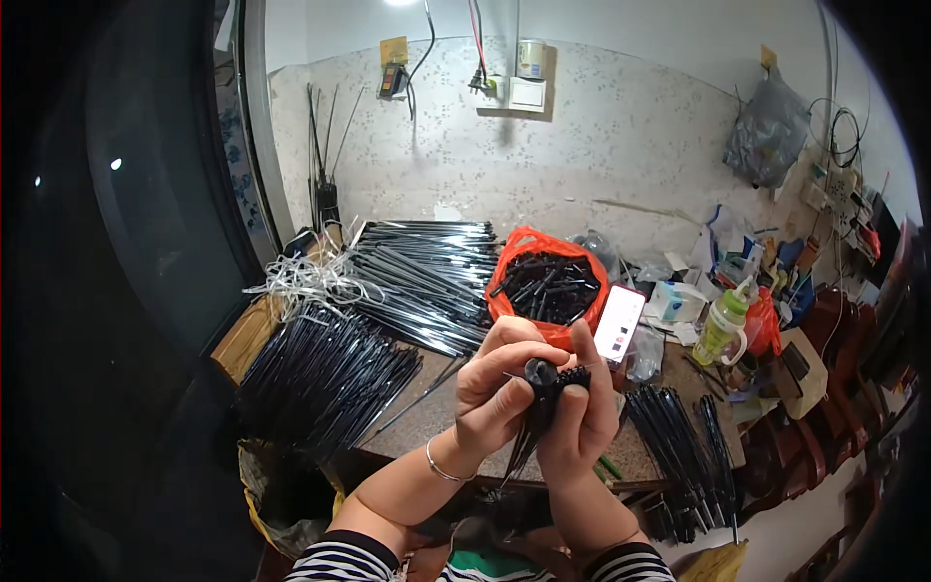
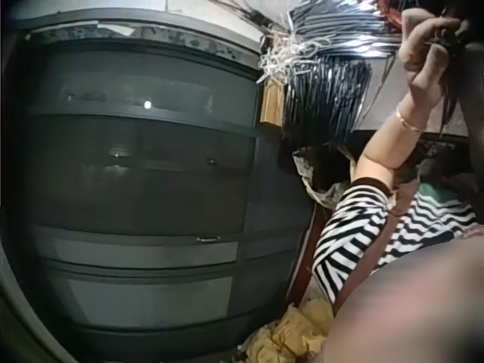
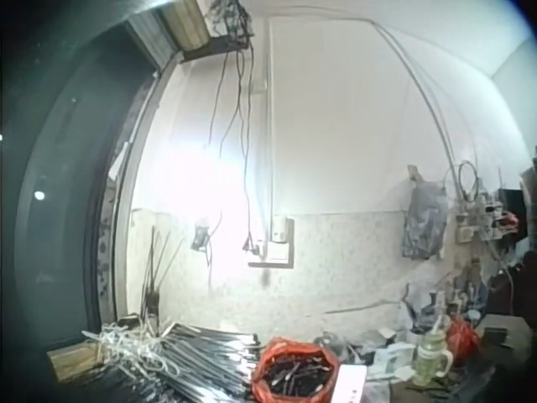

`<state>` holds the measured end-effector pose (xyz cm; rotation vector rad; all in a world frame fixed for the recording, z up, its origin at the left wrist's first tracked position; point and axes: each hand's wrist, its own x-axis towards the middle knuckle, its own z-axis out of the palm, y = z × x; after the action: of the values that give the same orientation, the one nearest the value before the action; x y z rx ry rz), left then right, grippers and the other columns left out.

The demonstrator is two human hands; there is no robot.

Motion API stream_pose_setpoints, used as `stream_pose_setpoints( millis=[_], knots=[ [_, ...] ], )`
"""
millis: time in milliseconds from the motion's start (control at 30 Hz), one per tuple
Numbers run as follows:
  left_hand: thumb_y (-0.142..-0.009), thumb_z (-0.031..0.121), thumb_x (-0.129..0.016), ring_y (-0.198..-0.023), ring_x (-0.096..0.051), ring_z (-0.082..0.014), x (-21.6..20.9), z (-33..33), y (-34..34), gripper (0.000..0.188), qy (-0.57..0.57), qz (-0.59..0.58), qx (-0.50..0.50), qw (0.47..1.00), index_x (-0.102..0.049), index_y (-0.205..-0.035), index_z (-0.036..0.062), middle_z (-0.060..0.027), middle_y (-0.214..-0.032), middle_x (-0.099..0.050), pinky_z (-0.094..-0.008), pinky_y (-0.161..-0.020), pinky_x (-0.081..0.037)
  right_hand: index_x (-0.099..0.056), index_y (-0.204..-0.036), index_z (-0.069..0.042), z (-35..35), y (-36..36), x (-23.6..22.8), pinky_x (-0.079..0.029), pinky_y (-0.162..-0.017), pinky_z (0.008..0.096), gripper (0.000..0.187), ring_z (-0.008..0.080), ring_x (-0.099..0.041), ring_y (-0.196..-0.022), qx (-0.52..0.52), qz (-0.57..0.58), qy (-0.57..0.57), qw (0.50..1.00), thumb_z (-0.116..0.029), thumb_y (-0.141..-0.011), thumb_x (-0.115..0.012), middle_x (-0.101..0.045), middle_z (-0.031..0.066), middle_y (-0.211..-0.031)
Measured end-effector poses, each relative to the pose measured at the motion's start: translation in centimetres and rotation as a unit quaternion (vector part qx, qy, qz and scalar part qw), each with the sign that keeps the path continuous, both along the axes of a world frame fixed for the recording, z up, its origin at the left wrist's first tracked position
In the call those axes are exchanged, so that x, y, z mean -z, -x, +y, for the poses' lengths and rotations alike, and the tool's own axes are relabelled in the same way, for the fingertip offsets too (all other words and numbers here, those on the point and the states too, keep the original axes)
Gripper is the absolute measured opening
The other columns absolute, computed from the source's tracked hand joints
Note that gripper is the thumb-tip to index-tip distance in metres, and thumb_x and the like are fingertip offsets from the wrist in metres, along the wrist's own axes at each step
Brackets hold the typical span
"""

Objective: Group multiple umbrella wires together and crimp a metal connector onto the ends using pliers.

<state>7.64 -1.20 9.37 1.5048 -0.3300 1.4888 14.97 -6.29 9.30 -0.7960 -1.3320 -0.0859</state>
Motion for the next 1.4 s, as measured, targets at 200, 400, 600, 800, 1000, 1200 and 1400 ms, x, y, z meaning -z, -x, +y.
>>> stream_pose_setpoints(
  millis=[200, 400, 600, 800, 1000, 1200, 1400],
  knots=[
    [-0.073, 0.028, -0.049, -0.077, -0.04, -0.0144, 0.5, 0.9, -1.6, 0.037, 0.061, -0.009, 0.008, 0.998, -0.048, -0.09, -0.0055, -0.0087, -0.083, -0.046, -0.0238, -0.069, -0.032, -0.035, -0.107, 0.01, -0.2, 0.0, -0.2, -0.034, -0.064, 0.0241, 0.036, 0.0122, -0.039, -0.07, 0.057, -0.006, 0.016, 0.998, -0.016, -0.081, -0.032, -0.045, 0.0091, -0.083],
    [-0.074, 0.024, -0.049, -0.076, -0.043, -0.0169, 0.4, 2.0, -2.4, 0.033, 0.008, 0.011, 0.131, 0.991, -0.049, -0.09, -0.005, -0.0104, -0.08, -0.049, -0.0284, -0.074, -0.033, -0.038, -0.106, 0.007, 0.6, -2.4, -0.9, -0.034, -0.063, 0.0248, 0.036, 0.0142, -0.04, -0.068, -0.027, -0.014, 0.033, 0.999, -0.018, -0.081, -0.03, -0.044, 0.0091, -0.08],
    [-0.075, 0.026, -0.047, -0.077, -0.044, -0.0198, 0.9, 1.5, -2.5, 0.036, -0.061, -0.007, -0.279, 0.958, -0.043, -0.095, -0.0044, -0.0124, -0.081, -0.048, -0.0316, -0.072, -0.038, -0.04, -0.103, 0.008, 0.4, -0.9, 0.6, -0.035, -0.063, 0.0233, 0.03, 0.0147, -0.042, -0.07, 0.084, 0.05, -0.011, 0.995, -0.006, -0.077, -0.037, -0.045, 0.0105, -0.083],
    [-0.067, 0.015, -0.058, -0.078, -0.043, -0.0197, -0.1, 1.4, -1.1, 0.036, -0.044, 0.012, -0.21, 0.977, -0.046, -0.091, -0.0084, -0.0116, -0.081, -0.05, -0.0288, -0.07, -0.035, -0.046, -0.098, 0.004, 0.7, -1.1, -0.2, -0.036, -0.066, 0.0237, 0.025, 0.0147, -0.045, -0.072, 0.032, 0.029, 0.025, 0.999, -0.005, -0.076, -0.039, -0.049, 0.0123, -0.084],
    [-0.072, 0.03, -0.052, -0.08, -0.044, -0.019, -0.6, 1.2, -1.9, 0.041, -0.031, 0.012, -0.214, 0.976, -0.044, -0.09, -0.0059, -0.0123, -0.087, -0.047, -0.029, -0.074, -0.034, -0.05, -0.093, 0.002, 1.8, -0.1, 0.4, -0.038, -0.056, 0.0239, 0.025, 0.017, -0.048, -0.062, 0.083, 0.067, -0.067, 0.992, 0.002, -0.068, -0.048, -0.051, 0.0105, -0.073],
    [-0.073, 0.033, -0.049, -0.086, -0.043, -0.0197, -1.6, 1.0, -0.9, 0.04, -0.029, 0.077, -0.219, 0.972, -0.045, -0.089, -0.0047, -0.0142, -0.091, -0.045, -0.0328, -0.077, -0.034, -0.054, -0.083, 0.002, 1.7, -1.6, 0.5, -0.037, -0.054, 0.021, 0.017, 0.0127, -0.047, -0.063, -0.184, 0.22, 0.053, 0.956, -0.002, -0.067, -0.053, -0.051, 0.0085, -0.074],
    [-0.078, 0.035, -0.041, -0.075, -0.047, -0.0159, -0.1, 1.2, -0.3, 0.043, 0.08, 0.04, 0.027, 0.996, -0.045, -0.089, -0.0064, -0.0115, -0.08, -0.048, -0.0292, -0.072, -0.037, -0.055, -0.075, 0.002, 0.1, -1.2, -0.6, -0.036, -0.057, 0.0242, 0.014, 0.0135, -0.046, -0.065, -0.128, 0.06, 0.059, 0.988, 0.001, -0.062, -0.058, -0.05, 0.0076, -0.072]
  ],
)
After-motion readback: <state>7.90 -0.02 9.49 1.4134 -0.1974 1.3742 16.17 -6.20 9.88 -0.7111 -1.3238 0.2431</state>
